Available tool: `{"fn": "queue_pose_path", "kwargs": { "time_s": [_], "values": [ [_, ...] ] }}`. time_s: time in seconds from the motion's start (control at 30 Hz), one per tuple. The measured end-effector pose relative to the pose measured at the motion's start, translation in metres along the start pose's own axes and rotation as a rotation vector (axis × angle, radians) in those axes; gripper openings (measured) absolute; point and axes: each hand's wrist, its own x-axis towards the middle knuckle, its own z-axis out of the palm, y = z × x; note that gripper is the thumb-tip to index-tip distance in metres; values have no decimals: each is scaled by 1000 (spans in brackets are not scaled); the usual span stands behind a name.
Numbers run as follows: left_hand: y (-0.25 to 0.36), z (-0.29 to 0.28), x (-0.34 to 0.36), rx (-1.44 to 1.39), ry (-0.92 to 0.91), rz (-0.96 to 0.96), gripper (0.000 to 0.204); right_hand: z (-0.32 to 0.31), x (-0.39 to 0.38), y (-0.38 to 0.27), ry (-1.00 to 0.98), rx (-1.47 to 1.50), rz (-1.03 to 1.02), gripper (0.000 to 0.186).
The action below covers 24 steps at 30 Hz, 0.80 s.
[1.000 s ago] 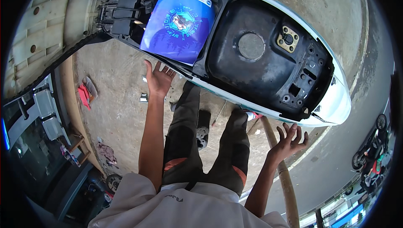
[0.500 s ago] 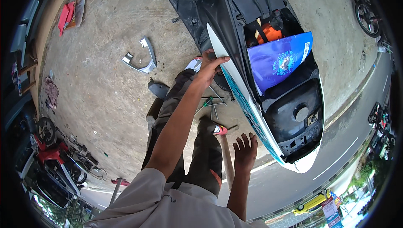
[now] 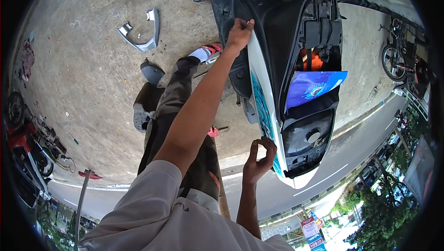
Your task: Removing body panels and performing maintenance on a scooter.
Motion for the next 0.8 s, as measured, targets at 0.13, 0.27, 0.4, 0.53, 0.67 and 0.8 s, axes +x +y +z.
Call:
{"fn": "queue_pose_path", "kwargs": {
  "time_s": [0.13,0.27,0.4,0.53,0.67,0.8],
  "values": [
    [-17,5,12,137,126,218,48,-4,-3,-1,-35,19,22,7],
    [-13,9,2,192,154,265,44,-14,1,13,-95,-81,-23,14],
    [-15,8,4,157,195,293,43,-6,17,21,46,-445,-142,45],
    [-7,19,-3,275,303,287,37,-7,22,18,-33,-654,-230,48],
    [-3,24,-8,259,286,282,38,-2,55,12,171,-308,-270,35],
    [-4,23,-7,252,317,263,39,6,103,-4,57,-356,-275,31]
  ]
}}
